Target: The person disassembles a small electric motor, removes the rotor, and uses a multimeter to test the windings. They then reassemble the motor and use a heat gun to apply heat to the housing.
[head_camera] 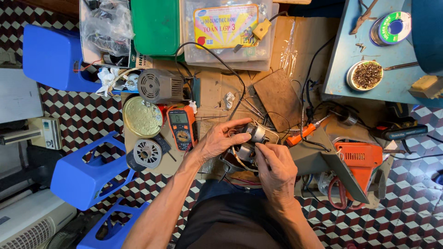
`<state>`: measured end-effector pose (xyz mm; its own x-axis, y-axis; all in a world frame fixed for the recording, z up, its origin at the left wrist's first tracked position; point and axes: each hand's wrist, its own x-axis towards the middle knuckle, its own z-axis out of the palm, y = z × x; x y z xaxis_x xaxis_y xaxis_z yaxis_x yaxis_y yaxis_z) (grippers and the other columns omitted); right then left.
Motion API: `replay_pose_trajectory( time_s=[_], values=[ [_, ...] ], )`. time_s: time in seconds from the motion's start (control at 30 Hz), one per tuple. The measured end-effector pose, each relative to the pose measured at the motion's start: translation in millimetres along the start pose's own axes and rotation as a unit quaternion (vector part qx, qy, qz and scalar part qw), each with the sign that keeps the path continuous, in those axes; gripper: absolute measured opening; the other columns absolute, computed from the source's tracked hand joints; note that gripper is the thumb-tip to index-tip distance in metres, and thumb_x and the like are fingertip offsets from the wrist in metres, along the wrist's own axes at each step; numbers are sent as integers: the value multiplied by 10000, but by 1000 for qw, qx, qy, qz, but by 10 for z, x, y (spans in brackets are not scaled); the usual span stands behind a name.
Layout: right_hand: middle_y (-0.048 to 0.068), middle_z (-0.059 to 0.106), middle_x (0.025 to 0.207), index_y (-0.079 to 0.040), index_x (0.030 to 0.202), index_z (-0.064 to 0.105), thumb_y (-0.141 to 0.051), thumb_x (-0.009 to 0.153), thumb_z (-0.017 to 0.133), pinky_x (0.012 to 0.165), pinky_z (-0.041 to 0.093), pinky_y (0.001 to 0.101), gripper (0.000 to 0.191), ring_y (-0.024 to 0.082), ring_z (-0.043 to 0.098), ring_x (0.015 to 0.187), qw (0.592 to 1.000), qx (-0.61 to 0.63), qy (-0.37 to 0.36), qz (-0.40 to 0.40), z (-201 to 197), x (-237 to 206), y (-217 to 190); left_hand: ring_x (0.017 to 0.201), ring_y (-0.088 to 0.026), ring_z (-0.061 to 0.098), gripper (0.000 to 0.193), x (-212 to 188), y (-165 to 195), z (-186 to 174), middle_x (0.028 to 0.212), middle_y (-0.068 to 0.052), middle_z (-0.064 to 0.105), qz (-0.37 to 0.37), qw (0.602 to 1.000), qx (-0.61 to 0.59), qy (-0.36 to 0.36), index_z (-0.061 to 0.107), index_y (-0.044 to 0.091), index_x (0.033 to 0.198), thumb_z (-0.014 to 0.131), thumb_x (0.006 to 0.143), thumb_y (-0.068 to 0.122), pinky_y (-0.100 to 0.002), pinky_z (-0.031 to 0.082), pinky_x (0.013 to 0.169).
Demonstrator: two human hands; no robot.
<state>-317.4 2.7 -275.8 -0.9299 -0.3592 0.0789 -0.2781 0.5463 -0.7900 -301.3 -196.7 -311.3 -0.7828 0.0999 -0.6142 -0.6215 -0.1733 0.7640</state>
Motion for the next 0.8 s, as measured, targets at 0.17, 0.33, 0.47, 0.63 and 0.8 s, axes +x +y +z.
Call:
replay_pose_trajectory(
  time_s=[0.17,0.33,0.47,0.63,0.8],
  values=[
    [94,683,909,-28,1033,740,-18,838,795,696,537,346,203,252,664,818,997,-59,-17,-43,97,128,-23,1081,-147,682,642,26,30,-76,1245,-107,737,18,999,28,20,645,48,1397,781,852,360,-285,552,926],
    [80,652,848,-29,1005,736,-38,840,803,674,523,353,178,240,647,783,995,-81,-35,-39,101,205,-109,1171,-194,695,660,11,-16,-101,1298,-129,726,45,997,38,43,655,54,1376,787,839,415,-321,559,985],
    [90,600,770,-40,998,754,-58,841,806,645,506,365,167,244,631,727,994,-81,-67,-2,88,243,-161,1212,-252,687,697,13,-77,-131,1314,-148,713,40,998,16,48,644,58,1379,791,822,448,-362,565,1002],
    [85,624,798,-48,1003,753,-58,849,786,664,515,360,158,243,648,733,993,-58,-99,-3,58,302,-182,1244,-270,664,735,2,-113,-175,1339,-148,697,37,998,17,46,647,58,1387,788,813,495,-374,548,1013],
    [90,668,843,-69,1017,769,-90,862,767,673,524,364,156,263,674,749,989,-49,-136,22,20,334,-197,1170,-238,698,740,-51,-91,-170,1278,-141,729,33,998,16,49,659,52,1374,786,803,507,-349,565,964]
  ],
)
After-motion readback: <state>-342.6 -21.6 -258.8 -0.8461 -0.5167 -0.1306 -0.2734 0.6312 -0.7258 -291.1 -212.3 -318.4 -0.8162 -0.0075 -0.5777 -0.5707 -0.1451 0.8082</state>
